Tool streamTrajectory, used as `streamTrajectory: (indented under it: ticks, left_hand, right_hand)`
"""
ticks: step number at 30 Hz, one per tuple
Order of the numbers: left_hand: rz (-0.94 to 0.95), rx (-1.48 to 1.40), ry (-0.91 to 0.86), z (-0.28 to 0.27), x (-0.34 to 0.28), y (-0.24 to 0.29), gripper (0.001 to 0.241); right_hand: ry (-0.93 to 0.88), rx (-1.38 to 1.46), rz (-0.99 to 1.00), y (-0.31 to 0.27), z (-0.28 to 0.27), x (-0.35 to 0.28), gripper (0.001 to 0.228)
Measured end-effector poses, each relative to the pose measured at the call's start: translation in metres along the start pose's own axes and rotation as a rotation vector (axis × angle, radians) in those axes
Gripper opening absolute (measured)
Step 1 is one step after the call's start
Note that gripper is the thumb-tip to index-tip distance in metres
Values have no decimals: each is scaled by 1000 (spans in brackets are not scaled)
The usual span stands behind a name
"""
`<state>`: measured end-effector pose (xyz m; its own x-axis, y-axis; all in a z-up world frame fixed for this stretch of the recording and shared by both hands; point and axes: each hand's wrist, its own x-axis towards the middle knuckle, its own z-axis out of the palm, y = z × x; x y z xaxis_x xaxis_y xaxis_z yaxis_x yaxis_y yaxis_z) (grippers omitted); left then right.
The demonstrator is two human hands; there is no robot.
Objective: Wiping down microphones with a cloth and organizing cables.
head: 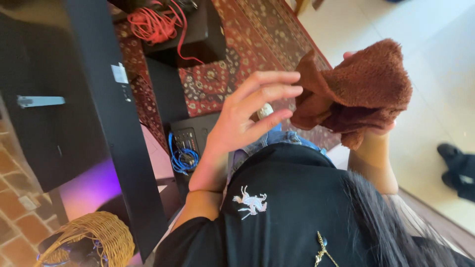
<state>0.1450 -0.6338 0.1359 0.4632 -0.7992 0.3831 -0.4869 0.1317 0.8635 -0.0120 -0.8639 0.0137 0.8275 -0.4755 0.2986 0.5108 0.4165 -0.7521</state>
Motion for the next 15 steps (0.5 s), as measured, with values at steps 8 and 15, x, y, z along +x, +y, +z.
streamTrajectory:
  ticks: [8, 15]
  left_hand:
    - [-50, 18, 99, -15, 0, -7, 35]
    - [-123, 48, 214, -14, -11, 3, 34]
  right_hand:
    - [99, -88, 133, 23, -10, 45, 96]
    - [-185, 56, 76, 26, 11, 72, 79]
